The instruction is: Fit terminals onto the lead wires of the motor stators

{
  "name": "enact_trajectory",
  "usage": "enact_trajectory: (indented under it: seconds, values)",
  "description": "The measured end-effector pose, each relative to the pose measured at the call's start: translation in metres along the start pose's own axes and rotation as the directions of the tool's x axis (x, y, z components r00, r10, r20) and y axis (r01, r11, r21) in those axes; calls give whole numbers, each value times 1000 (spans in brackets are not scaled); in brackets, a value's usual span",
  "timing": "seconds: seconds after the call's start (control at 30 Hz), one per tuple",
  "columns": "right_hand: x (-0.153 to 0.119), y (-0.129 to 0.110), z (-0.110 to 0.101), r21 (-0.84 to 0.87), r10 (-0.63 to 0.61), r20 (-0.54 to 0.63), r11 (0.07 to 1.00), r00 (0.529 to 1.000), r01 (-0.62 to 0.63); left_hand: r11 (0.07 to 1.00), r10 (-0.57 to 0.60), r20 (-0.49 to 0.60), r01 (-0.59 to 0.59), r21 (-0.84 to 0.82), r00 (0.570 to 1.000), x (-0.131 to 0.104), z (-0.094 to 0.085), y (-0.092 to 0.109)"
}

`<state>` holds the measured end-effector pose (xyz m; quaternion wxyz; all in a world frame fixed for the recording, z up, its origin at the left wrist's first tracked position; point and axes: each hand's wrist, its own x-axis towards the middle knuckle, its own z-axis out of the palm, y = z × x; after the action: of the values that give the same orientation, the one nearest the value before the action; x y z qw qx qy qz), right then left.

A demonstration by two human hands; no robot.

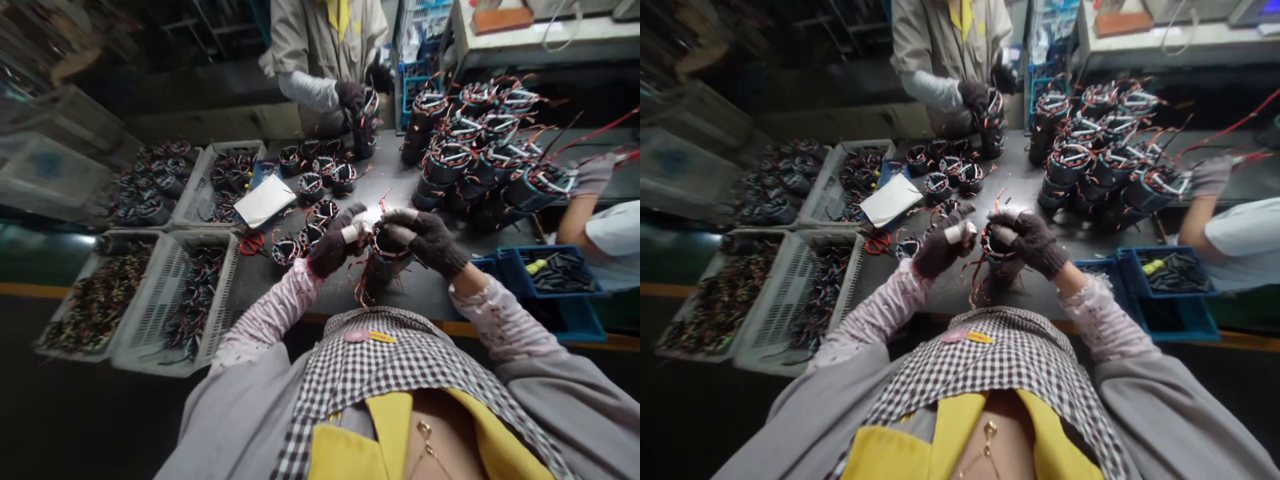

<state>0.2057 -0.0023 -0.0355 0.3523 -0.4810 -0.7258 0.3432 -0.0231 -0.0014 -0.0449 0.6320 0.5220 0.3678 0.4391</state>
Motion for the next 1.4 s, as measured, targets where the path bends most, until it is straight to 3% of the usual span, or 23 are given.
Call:
enact_trajectory:
  seconds: [0.13, 0.2, 0.27, 0.33, 0.37, 0.4, 0.43, 0.5, 0.57, 0.6, 0.67, 0.73, 0.83, 0.9, 0.97, 1.03, 1.1, 1.2, 1.27, 1.33, 1.4]
  values:
    - [-9, -16, 2, 236, -177, -61, 954, 982, 187, 998, 44, 101, -40, -39, 994, 20, 20, -17]
    - [-11, -16, 2, 320, -200, -144, 917, 969, 237, 999, 49, 159, -45, -31, 986, 26, 26, -23]
    - [-17, -7, -1, 370, -126, -283, 900, 951, 229, 999, 49, 171, -51, 4, 984, 26, 26, -21]
    - [-28, 10, 0, 385, 12, -495, 900, 869, 207, 967, 131, 156, -160, 196, 979, 22, 25, -14]
    - [-34, 19, 3, 387, 80, -597, 900, 798, 199, 899, 167, 196, -231, 373, 966, 19, 27, -8]
    - [-38, 28, 8, 392, 140, -676, 900, 724, 192, 768, 164, 275, -298, 567, 947, 17, 31, -3]
    - [-40, 36, 14, 396, 182, -727, 899, 662, 188, 586, 107, 364, -354, 729, 925, 16, 37, 2]
    - [-33, 47, 25, 384, 201, -772, 903, 603, 190, 225, -105, 436, -405, 886, 894, 17, 56, 7]
    - [-11, 52, 30, 354, 158, -746, 917, 646, 185, -12, -218, 355, -366, 931, 909, 20, 79, 7]
    - [5, 53, 30, 338, 132, -696, 928, 706, 159, -74, -237, 305, -331, 941, 922, 21, 88, 5]
    - [37, 52, 24, 275, 113, -522, 961, 846, 41, -115, -266, 238, -276, 954, 934, 20, 100, -2]
    - [62, 52, 16, 168, 141, -340, 982, 930, -87, -109, -279, 201, -239, 965, 939, 16, 101, -7]
    - [70, 57, 8, 214, 191, -263, 967, 946, -136, -104, -287, 146, -182, 978, 947, 13, 93, -9]
    - [57, 63, 3, 439, 234, -305, 895, 923, -82, -96, -304, 144, -181, 979, 942, 16, 89, -7]
    - [39, 69, -4, 636, 310, -390, 772, 867, 10, -84, -341, 172, -212, 974, 924, 22, 88, -5]
    - [22, 73, -10, 725, 383, -435, 686, 815, 65, -38, -368, 220, -251, 967, 903, 29, 86, -4]
    - [7, 76, -14, 744, 419, -448, 664, 789, 70, 73, -330, 279, -270, 960, 902, 33, 73, -6]
    - [-15, 79, -16, 725, 448, -480, 686, 754, 54, 392, -126, 274, -206, 896, 953, 29, 28, -18]
    - [-33, 83, -19, 719, 482, -477, 695, 735, 11, 612, -37, 105, -61, 789, 994, 20, -13, -31]
    - [-49, 87, -20, 703, 511, -409, 705, 756, -97, 693, -65, -97, 115, 712, 993, 11, -50, -46]
    - [-58, 89, -19, 593, 500, -326, 769, 802, -239, 666, -118, -190, 220, 713, 975, 2, -77, -62]
